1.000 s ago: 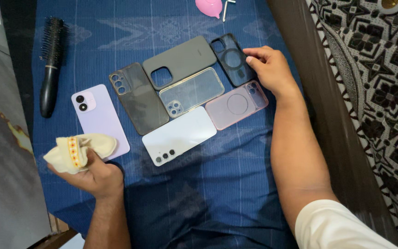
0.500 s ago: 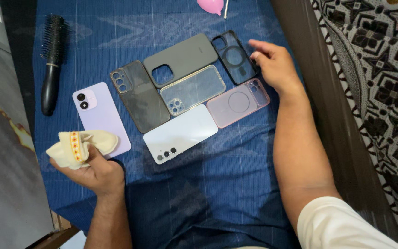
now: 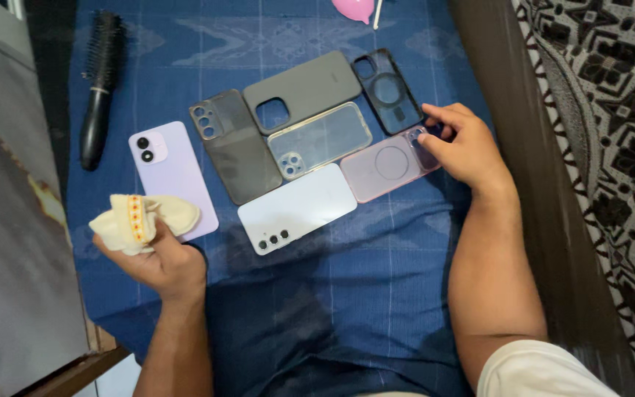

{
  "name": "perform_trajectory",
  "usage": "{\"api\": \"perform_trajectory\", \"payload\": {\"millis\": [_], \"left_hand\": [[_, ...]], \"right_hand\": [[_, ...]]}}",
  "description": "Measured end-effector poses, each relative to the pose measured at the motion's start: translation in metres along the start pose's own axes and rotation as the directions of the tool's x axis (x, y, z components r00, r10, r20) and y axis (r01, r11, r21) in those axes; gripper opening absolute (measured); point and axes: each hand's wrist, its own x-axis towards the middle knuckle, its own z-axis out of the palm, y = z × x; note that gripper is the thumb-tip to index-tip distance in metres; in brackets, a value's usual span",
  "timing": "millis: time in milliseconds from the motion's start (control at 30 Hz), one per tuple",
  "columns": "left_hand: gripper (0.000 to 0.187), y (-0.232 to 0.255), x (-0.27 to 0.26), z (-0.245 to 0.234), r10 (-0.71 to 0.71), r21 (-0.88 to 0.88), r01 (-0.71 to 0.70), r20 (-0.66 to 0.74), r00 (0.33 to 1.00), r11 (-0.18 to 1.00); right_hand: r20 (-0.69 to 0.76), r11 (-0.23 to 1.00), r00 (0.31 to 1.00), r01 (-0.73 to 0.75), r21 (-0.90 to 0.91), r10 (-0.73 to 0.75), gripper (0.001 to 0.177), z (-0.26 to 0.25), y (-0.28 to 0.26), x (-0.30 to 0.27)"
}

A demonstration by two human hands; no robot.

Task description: The person wipes the back of two smartphones with a cloth, then handles several phone cases on a blue cloth-covered surface. The person wipes the phones repeatedly and moves the cases around without installing them.

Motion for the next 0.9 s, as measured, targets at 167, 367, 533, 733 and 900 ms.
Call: {"api": "perform_trajectory", "payload": {"millis": [167,367,533,733,900], "left_hand": [[0.025,0.009,0.003,0.003,0.028,0.038,-0.029,0.012,1.000,0.999],[0.029,0.014,0.006,0.004,0.053,0.035,-0.054,0.026,0.998,0.998],[0.031,0.015,0.005,0.004,0.036,0.032,-0.037,0.027,0.999,0.999],[0.032,0.016,0.008,0.005,0.071,0.066,-0.074,0.055,0.996,0.995],[0.022,0.020,0.007,0.007,0.073,0.103,-0.078,0.053,0.996,0.992]], "right_hand": [[0.016,1.000,0.999,-0.030,0.008,0.030,0.053,0.001,0.001,0.000],[0.012,0.999,0.999,-0.045,0.014,0.045,0.050,0.001,0.000,0.000],[0.006,1.000,1.000,-0.002,0.010,0.002,0.049,0.002,-0.003,0.000],[-0.108,0.990,0.993,-0.023,0.140,0.038,0.052,0.009,-0.008,0.010],[-0.110,0.980,0.989,0.078,-0.184,-0.100,0.053,0.025,-0.016,0.071]]}}
